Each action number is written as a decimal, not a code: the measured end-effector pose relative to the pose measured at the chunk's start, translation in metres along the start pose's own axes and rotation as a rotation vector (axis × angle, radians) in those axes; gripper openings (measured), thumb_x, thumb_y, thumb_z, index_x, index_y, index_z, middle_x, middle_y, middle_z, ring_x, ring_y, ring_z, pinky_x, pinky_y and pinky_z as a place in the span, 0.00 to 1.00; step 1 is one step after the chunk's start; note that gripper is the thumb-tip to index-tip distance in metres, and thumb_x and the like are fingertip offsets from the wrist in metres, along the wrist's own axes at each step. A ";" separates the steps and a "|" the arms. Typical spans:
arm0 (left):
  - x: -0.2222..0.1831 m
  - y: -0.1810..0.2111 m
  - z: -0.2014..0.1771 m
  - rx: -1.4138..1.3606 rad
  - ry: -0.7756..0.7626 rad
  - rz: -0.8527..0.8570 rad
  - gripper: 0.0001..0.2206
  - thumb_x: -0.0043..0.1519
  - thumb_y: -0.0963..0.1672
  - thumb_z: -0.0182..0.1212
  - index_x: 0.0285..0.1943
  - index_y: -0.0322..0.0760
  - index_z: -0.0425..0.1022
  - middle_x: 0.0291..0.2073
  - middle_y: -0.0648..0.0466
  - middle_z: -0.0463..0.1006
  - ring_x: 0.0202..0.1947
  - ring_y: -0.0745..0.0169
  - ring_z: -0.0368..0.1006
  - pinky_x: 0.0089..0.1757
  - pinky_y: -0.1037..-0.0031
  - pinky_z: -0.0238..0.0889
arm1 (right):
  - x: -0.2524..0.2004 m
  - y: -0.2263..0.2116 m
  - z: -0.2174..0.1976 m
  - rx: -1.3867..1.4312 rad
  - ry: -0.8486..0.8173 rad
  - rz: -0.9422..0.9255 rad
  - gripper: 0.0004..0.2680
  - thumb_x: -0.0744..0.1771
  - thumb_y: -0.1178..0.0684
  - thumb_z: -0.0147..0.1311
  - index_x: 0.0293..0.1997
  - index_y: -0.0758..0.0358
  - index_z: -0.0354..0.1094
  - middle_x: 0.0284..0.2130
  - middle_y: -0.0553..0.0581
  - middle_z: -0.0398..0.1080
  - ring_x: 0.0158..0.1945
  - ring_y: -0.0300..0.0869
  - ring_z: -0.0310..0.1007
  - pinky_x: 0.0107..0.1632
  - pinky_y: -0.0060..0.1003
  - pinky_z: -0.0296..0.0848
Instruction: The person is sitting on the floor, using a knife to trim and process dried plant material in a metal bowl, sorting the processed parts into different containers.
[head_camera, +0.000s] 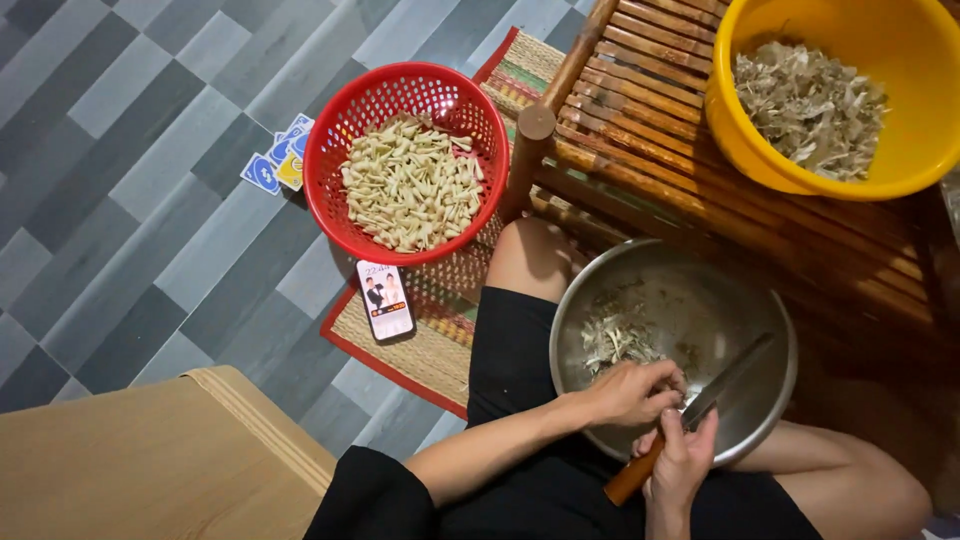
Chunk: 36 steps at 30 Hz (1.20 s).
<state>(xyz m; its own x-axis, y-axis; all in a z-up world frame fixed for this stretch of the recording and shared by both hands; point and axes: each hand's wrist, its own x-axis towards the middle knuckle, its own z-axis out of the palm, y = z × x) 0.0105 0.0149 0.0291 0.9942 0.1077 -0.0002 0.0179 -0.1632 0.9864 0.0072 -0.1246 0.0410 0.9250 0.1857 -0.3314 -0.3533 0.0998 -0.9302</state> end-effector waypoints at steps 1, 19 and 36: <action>0.000 0.001 -0.001 -0.010 -0.044 -0.038 0.08 0.63 0.43 0.56 0.47 0.35 0.74 0.33 0.51 0.82 0.29 0.53 0.79 0.32 0.67 0.72 | 0.000 -0.001 -0.001 0.029 -0.003 0.006 0.15 0.69 0.58 0.48 0.65 0.58 0.54 0.27 0.52 0.65 0.17 0.32 0.60 0.19 0.26 0.62; -0.042 0.025 -0.068 0.024 0.535 0.410 0.14 0.49 0.35 0.66 0.44 0.34 0.79 0.38 0.51 0.82 0.34 0.58 0.77 0.39 0.74 0.72 | -0.001 -0.003 0.001 0.045 0.029 -0.024 0.17 0.68 0.64 0.48 0.64 0.59 0.48 0.38 0.61 0.70 0.19 0.35 0.61 0.21 0.28 0.62; -0.154 -0.187 -0.213 0.610 1.168 -0.902 0.56 0.41 0.48 0.77 0.78 0.38 0.40 0.61 0.31 0.54 0.59 0.28 0.52 0.57 0.39 0.45 | -0.002 -0.015 0.007 -0.002 0.031 -0.007 0.24 0.67 0.66 0.46 0.73 0.61 0.43 0.37 0.65 0.70 0.17 0.38 0.59 0.20 0.31 0.62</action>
<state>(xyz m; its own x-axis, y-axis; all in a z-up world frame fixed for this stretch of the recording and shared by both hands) -0.1690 0.2379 -0.1203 0.0165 0.9929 -0.1177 0.8512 0.0478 0.5227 0.0094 -0.1202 0.0570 0.9315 0.1545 -0.3293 -0.3462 0.0994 -0.9329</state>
